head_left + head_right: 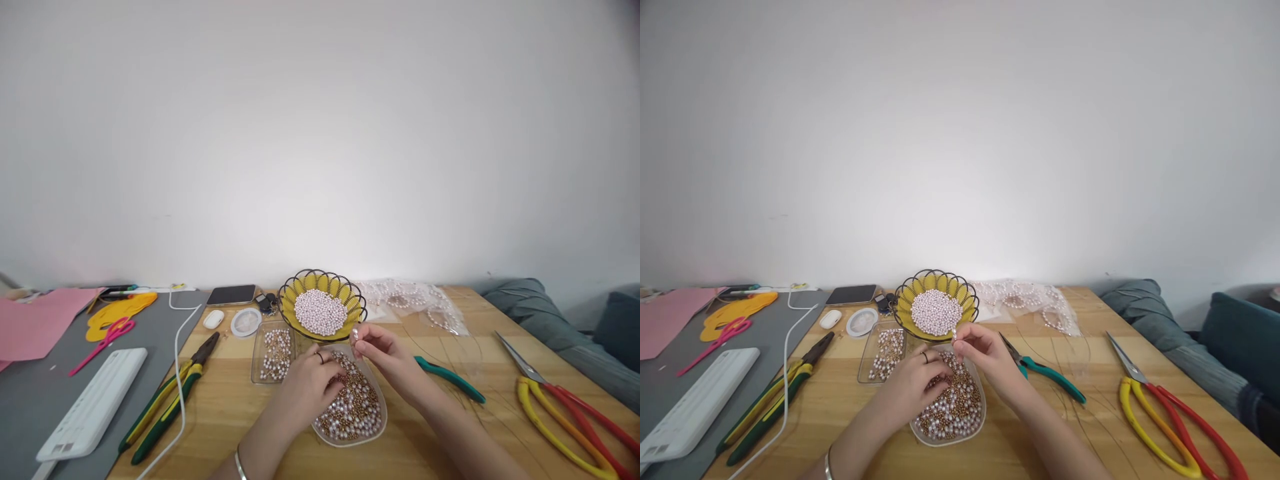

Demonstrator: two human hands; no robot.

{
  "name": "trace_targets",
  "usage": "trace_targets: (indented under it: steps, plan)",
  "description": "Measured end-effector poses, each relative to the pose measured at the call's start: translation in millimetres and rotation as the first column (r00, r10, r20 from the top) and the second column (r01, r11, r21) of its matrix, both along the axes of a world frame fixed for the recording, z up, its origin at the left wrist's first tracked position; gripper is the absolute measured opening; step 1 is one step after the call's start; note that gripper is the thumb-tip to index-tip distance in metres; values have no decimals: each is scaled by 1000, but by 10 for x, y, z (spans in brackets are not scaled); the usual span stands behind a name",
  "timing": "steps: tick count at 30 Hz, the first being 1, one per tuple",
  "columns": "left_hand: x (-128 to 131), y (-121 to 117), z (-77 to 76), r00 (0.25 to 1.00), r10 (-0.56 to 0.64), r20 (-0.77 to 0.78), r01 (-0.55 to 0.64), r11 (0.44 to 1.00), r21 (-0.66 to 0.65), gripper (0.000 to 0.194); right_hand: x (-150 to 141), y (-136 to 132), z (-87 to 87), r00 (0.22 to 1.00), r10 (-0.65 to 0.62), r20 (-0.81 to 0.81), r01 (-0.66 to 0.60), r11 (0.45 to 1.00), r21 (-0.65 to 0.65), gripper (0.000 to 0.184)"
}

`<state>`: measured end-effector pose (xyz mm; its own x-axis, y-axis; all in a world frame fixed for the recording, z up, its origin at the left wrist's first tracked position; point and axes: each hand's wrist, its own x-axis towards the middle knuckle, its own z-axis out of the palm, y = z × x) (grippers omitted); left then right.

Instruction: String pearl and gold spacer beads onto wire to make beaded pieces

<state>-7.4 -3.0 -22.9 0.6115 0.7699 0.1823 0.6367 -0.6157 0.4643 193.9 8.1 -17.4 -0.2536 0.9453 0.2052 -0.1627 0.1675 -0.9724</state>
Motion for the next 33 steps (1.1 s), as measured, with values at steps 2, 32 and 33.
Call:
trace_targets:
  steps: [2,32,33]
  plan:
    - [8,-2,-37,1000,-5,-3,5,1000,22,18,-18,-5,12,1000,12,5,-12,1000,-5,36]
    - [-17,7,230,219,513,830,417,720,-555,33,-2,-64,-123,828,504,-244,-546,824,-150,35]
    - [-16,9,233,206,519,829,421,718,-554,33,1,-67,-122,824,511,-245,-553,818,-155,35]
